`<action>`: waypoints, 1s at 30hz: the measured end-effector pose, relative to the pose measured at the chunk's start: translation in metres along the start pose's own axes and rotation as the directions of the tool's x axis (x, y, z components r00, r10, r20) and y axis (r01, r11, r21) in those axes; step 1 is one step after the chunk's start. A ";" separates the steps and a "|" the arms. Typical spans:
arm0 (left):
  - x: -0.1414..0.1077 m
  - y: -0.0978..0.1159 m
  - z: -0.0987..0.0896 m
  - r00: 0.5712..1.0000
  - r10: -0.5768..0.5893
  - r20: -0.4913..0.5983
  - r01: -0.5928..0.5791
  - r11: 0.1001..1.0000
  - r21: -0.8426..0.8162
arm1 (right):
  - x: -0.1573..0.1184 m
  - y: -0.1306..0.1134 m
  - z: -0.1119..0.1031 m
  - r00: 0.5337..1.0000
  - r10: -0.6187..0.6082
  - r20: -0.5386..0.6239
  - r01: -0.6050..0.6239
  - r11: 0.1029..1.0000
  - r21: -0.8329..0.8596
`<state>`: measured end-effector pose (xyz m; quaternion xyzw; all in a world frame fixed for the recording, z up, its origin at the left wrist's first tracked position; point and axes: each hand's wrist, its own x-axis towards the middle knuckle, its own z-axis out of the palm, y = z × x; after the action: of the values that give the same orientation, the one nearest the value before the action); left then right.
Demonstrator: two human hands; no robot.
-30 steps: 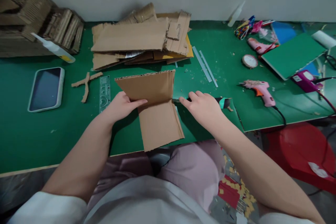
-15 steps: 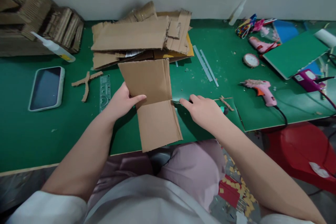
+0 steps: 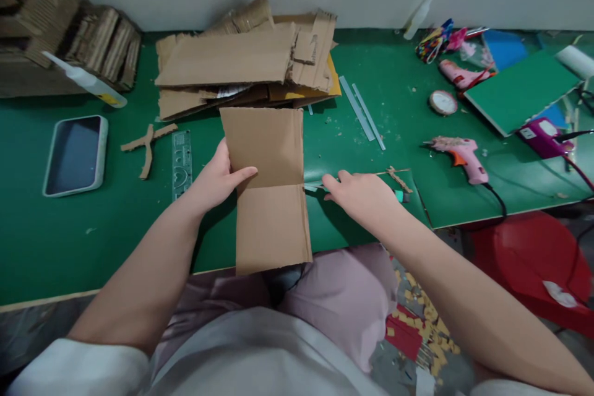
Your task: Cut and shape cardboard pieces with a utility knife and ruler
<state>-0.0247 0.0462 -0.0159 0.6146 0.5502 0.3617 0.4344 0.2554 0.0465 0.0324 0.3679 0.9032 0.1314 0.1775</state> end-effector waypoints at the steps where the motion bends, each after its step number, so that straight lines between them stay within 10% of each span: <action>1: 0.000 0.000 0.001 1.000 0.006 0.006 -0.006 1.000 -0.007 | 0.000 0.000 0.001 1.000 0.007 0.003 -0.007 1.000 -0.004; 30: 0.001 -0.002 0.005 0.998 0.034 0.049 -0.030 0.997 -0.076 | 0.005 0.009 0.004 0.990 -0.133 0.038 0.133 0.991 0.000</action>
<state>-0.0207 0.0468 -0.0192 0.6156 0.5152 0.3734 0.4649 0.2589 0.0566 0.0306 0.3091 0.9221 0.1133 0.2033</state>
